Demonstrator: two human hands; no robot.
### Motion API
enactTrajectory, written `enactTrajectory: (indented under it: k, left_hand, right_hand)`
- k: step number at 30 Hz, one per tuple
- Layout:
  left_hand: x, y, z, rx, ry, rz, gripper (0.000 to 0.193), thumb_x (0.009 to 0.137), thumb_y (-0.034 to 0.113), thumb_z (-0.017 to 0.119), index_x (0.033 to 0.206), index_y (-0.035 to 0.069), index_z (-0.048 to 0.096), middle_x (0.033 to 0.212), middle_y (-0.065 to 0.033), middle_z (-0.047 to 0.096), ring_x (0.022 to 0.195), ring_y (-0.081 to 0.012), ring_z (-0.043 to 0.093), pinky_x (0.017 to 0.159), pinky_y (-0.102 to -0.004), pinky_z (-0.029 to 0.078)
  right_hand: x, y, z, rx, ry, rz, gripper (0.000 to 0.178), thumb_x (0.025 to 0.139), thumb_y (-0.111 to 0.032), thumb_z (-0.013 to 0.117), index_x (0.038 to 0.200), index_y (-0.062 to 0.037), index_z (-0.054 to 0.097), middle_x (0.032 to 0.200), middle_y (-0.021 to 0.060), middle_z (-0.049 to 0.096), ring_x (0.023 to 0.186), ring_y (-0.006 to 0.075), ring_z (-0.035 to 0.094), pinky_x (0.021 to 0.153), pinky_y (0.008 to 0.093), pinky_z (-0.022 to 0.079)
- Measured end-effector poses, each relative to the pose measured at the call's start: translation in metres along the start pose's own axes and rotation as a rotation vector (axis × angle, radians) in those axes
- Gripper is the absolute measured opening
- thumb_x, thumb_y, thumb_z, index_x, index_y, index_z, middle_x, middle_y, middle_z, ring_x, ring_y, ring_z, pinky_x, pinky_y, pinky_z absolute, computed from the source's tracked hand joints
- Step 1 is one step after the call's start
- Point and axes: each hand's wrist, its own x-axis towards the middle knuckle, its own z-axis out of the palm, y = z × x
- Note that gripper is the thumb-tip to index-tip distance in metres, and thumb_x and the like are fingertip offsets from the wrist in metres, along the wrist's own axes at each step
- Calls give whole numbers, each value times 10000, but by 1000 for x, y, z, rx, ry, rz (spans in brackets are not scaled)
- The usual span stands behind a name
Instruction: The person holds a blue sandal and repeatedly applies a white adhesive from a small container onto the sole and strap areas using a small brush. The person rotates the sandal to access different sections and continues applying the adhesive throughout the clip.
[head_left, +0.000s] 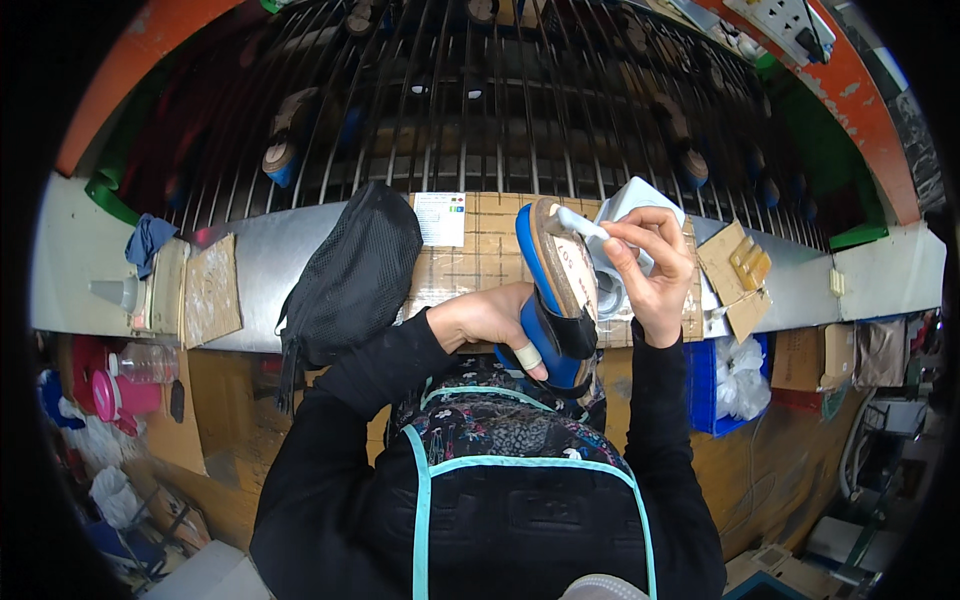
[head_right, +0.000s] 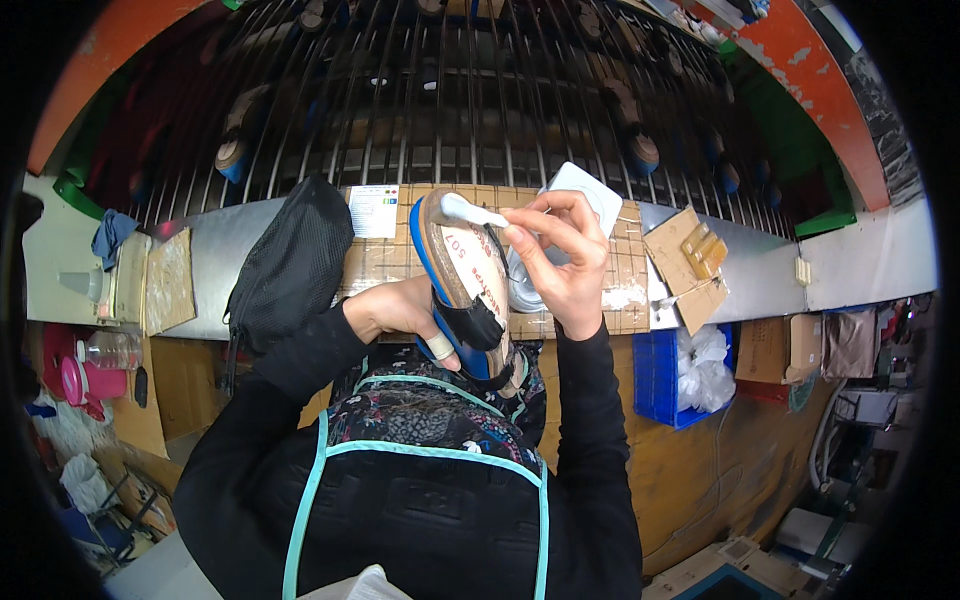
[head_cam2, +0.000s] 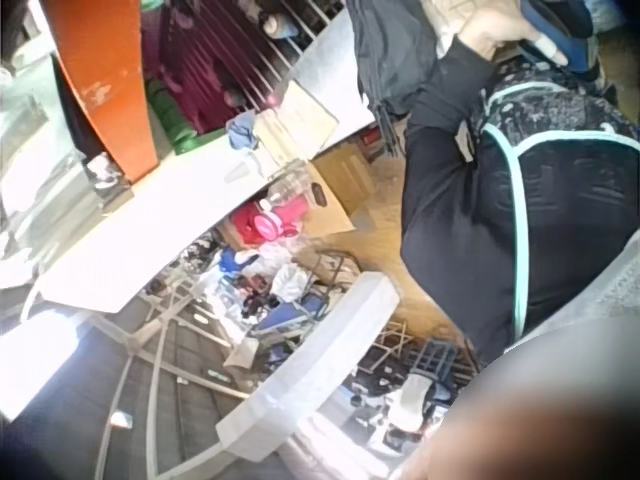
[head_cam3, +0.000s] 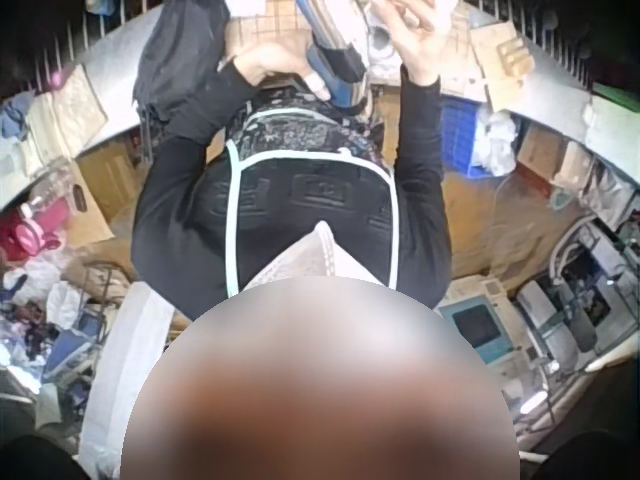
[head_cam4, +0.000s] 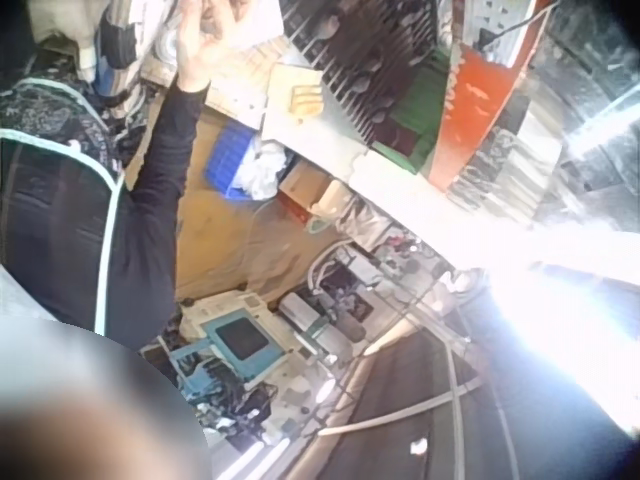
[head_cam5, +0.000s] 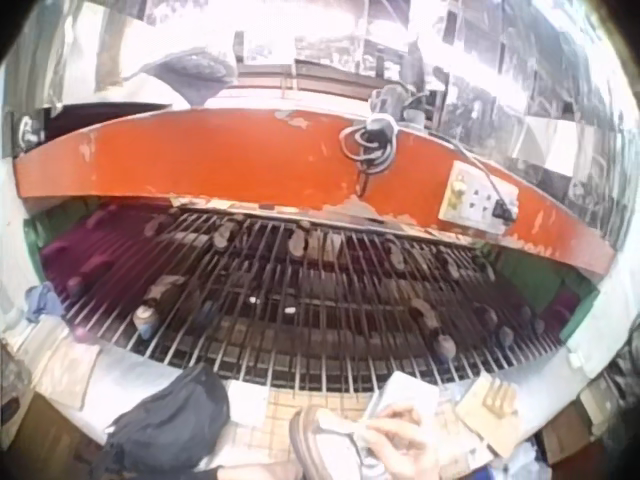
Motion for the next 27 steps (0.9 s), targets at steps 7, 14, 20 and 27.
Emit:
enactTrajectory:
  k: [7, 14, 20, 27]
  left_hand:
    - [-7, 1, 2, -18, 36, -51, 747, 479, -37, 887, 1171, -26, 607, 1107, -145, 674, 1050, -241, 626, 966, -327, 465]
    - [-30, -10, -21, 152, 225, 310, 800, 447, 38, 945, 1180, 4, 626, 1160, -98, 663, 1098, -205, 600, 980, -316, 457]
    - [-31, -10, -27, -406, 303, 824, 1013, 567, 122, 885, 1435, 44, 368, 1389, -185, 481, 1247, -284, 517, 1022, -409, 479]
    - [-21, -23, -42, -1146, 345, 654, 1125, 717, 827, 518, 1455, 20, 259, 1278, -266, 458, 963, -426, 574, 739, -514, 535]
  right_hand:
    - [-33, -1, -22, 45, -148, 54, 210, 745, 0, 755, 952, -42, 752, 970, 66, 594, 780, 134, 614, 674, 257, 497]
    - [-83, 4, -70, -207, 33, 438, 144, 787, -58, 746, 929, -38, 753, 786, 55, 627, 715, 121, 565, 620, 245, 435]
    - [-120, 18, -54, -809, 57, 506, 71, 789, -234, 752, 831, -177, 752, 731, -39, 612, 521, 126, 496, 720, 338, 257]
    - [-112, 28, -34, -1034, 45, 203, 66, 781, -180, 749, 843, -159, 739, 701, -26, 571, 609, 152, 517, 687, 340, 270]
